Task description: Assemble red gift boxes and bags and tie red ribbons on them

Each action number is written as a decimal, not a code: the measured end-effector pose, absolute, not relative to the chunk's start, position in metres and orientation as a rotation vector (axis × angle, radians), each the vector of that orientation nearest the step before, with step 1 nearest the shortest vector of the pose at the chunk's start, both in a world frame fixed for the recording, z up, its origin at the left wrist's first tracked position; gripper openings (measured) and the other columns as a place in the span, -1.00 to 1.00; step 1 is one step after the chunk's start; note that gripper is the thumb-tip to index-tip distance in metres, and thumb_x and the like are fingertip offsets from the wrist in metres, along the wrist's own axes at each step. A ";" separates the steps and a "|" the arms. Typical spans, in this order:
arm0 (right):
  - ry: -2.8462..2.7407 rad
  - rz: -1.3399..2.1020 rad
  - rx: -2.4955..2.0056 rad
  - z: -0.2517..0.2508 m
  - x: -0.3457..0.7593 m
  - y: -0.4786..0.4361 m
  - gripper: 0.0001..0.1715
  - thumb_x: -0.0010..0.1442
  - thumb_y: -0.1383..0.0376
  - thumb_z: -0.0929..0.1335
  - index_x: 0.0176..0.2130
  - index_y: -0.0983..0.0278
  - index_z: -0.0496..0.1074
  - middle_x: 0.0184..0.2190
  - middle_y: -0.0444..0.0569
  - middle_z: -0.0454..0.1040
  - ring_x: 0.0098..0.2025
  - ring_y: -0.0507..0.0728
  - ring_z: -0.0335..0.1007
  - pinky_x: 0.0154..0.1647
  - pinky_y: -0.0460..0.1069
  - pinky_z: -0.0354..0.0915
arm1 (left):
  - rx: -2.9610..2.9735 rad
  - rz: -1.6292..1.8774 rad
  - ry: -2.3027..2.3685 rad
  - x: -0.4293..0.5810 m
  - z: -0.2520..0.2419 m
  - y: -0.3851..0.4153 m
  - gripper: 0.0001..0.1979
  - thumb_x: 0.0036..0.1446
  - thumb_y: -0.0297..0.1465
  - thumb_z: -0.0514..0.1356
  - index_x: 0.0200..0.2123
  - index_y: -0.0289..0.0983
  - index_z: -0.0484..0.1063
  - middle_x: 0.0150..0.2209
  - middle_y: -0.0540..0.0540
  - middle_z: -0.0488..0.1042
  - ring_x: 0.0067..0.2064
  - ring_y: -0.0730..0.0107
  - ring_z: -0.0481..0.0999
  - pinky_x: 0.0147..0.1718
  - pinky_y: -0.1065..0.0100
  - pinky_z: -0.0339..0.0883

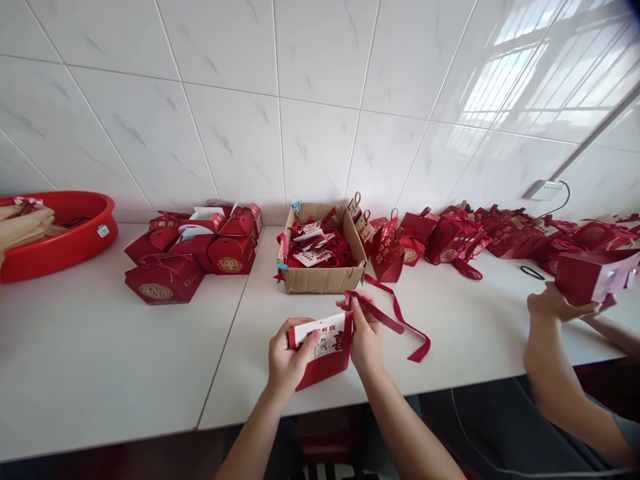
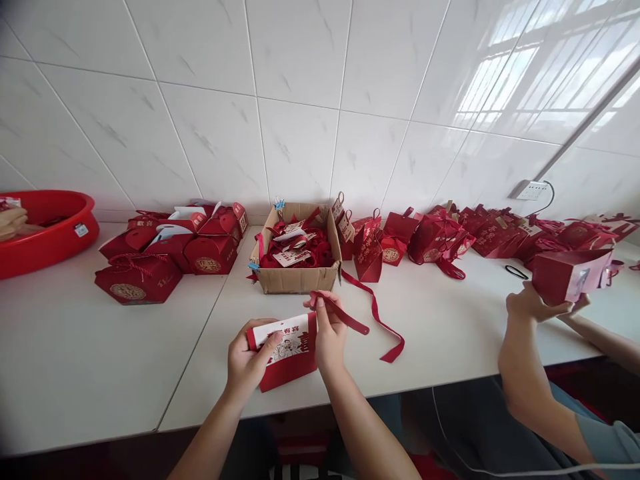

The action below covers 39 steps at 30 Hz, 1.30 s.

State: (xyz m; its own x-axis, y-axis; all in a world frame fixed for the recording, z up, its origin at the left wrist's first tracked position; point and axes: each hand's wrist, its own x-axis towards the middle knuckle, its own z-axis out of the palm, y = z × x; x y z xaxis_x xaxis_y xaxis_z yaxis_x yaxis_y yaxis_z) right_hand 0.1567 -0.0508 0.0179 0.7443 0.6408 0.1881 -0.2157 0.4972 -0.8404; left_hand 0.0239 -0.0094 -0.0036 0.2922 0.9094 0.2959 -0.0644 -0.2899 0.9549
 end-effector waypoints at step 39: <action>-0.397 0.648 -0.812 0.003 0.141 -0.055 -0.75 0.14 0.13 0.40 -0.22 0.21 0.37 -0.42 -0.18 0.44 -0.52 0.01 0.38 -0.41 -0.02 0.34 | 1.573 1.024 0.764 0.016 0.004 -0.008 -0.79 0.01 -0.28 0.34 -0.42 -0.28 0.42 -0.39 -0.06 0.53 -0.45 0.43 0.49 -0.49 0.46 0.39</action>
